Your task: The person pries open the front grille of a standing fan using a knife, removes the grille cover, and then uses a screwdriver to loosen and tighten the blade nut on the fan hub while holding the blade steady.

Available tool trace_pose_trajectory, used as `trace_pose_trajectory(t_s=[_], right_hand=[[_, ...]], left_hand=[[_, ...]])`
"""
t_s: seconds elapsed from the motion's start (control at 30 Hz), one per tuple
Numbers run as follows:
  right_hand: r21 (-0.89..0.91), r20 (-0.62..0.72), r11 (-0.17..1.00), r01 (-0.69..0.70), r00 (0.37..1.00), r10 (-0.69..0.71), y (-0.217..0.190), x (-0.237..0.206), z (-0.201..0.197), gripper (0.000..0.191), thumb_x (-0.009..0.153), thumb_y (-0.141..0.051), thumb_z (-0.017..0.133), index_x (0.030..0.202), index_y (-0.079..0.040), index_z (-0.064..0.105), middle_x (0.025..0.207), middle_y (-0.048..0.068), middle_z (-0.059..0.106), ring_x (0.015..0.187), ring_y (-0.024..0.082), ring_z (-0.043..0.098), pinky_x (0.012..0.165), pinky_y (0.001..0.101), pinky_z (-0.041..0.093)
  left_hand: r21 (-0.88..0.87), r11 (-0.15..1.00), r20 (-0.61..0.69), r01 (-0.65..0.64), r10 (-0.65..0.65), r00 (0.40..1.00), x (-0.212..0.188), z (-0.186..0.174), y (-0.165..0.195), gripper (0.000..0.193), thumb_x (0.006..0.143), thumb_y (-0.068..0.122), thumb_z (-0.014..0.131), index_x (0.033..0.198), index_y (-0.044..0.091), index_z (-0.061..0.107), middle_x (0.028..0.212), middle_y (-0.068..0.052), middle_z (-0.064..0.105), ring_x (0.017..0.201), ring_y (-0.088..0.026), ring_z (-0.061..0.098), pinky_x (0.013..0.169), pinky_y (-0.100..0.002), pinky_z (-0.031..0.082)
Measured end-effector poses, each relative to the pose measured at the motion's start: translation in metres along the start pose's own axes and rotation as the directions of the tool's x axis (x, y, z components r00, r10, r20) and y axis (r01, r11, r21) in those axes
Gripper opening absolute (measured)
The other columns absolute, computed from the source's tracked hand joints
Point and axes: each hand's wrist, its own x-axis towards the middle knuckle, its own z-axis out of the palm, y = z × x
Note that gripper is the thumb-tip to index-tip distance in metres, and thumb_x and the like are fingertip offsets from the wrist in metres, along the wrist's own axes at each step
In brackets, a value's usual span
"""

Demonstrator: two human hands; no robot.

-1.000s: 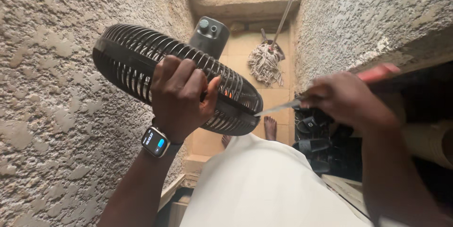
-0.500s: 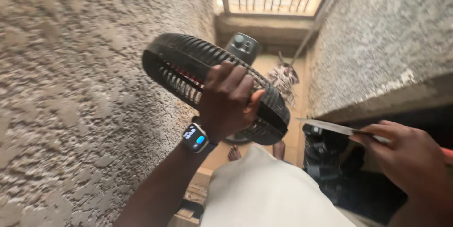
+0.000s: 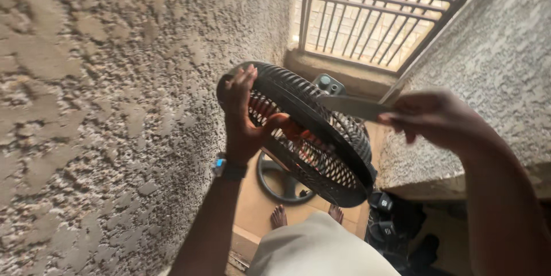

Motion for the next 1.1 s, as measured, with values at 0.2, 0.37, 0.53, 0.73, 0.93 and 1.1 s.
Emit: trace_pose_trajectory(t_s=[0.2, 0.37, 0.53, 0.73, 0.93, 1.1], right_hand=[[-0.225, 0.155, 0.961, 0.158, 0.98, -0.125, -0.092, 0.061, -0.008, 0.041, 0.085, -0.046, 0.078, 0.086, -0.006, 0.081, 0.063, 0.009, 0.071, 0.055, 0.017, 0.065, 0.053, 0.0339, 0.056], [-0.576, 0.146, 0.796, 0.185, 0.982, -0.122, -0.135, 0.083, -0.014, 0.035, 0.091, -0.045, 0.075, 0.087, -0.01, 0.081, 0.06, 0.008, 0.072, 0.052, 0.019, 0.066, 0.053, 0.0361, 0.054], [-0.58, 0.137, 0.803, 0.138, 0.988, -0.07, -0.15, 0.088, -0.02, 0.031, 0.093, -0.042, 0.073, 0.092, -0.014, 0.086, 0.06, 0.012, 0.072, 0.051, 0.02, 0.065, 0.054, 0.0369, 0.053], [-0.585, 0.146, 0.8, 0.133, 0.988, -0.057, -0.147, 0.088, -0.018, 0.032, 0.089, -0.043, 0.078, 0.094, -0.013, 0.086, 0.062, 0.01, 0.075, 0.054, 0.018, 0.067, 0.055, 0.035, 0.052], [-0.524, 0.192, 0.827, 0.202, 0.974, -0.117, -0.147, 0.095, -0.026, 0.031, 0.089, -0.045, 0.075, 0.096, -0.016, 0.087, 0.06, 0.01, 0.073, 0.051, 0.018, 0.064, 0.052, 0.0355, 0.053], [-0.694, 0.251, 0.682, 0.231, 0.965, -0.072, -0.155, 0.109, -0.028, 0.024, 0.091, -0.032, 0.073, 0.108, -0.019, 0.085, 0.069, 0.004, 0.075, 0.052, 0.015, 0.067, 0.051, 0.0309, 0.054]], left_hand=[[0.025, 0.978, -0.208, 0.209, -0.2, 0.958, -0.02, 0.024, 0.01, 0.11, 0.082, 0.08, 0.063, 0.163, 0.012, 0.037, 0.169, -0.026, 0.026, 0.161, -0.049, 0.015, 0.129, -0.067, 0.02], [0.006, 0.947, -0.206, 0.322, -0.314, 0.927, -0.026, 0.024, 0.016, 0.11, 0.079, 0.074, 0.072, 0.163, 0.011, 0.037, 0.171, -0.031, 0.019, 0.161, -0.055, 0.006, 0.125, -0.072, 0.017], [-0.067, 0.947, -0.268, 0.313, -0.319, 0.909, -0.023, 0.017, 0.031, 0.108, 0.078, 0.061, 0.086, 0.158, 0.006, 0.037, 0.163, -0.039, 0.018, 0.156, -0.052, 0.017, 0.122, -0.061, 0.032], [-0.153, 0.881, -0.237, 0.448, -0.473, 0.849, -0.015, 0.007, 0.043, 0.108, 0.068, 0.065, 0.087, 0.136, -0.004, 0.041, 0.132, -0.023, 0.046, 0.125, -0.037, 0.051, 0.105, -0.05, 0.046], [-0.118, 0.859, -0.23, 0.498, -0.512, 0.828, -0.017, 0.001, 0.029, 0.092, 0.067, 0.061, 0.089, 0.122, -0.001, 0.048, 0.12, -0.017, 0.052, 0.114, -0.033, 0.052, 0.099, -0.048, 0.046], [-0.08, 0.866, -0.242, 0.493, -0.497, 0.833, -0.014, 0.004, 0.015, 0.073, 0.081, 0.052, 0.087, 0.117, -0.001, 0.052, 0.119, -0.018, 0.05, 0.114, -0.033, 0.05, 0.101, -0.046, 0.044]])
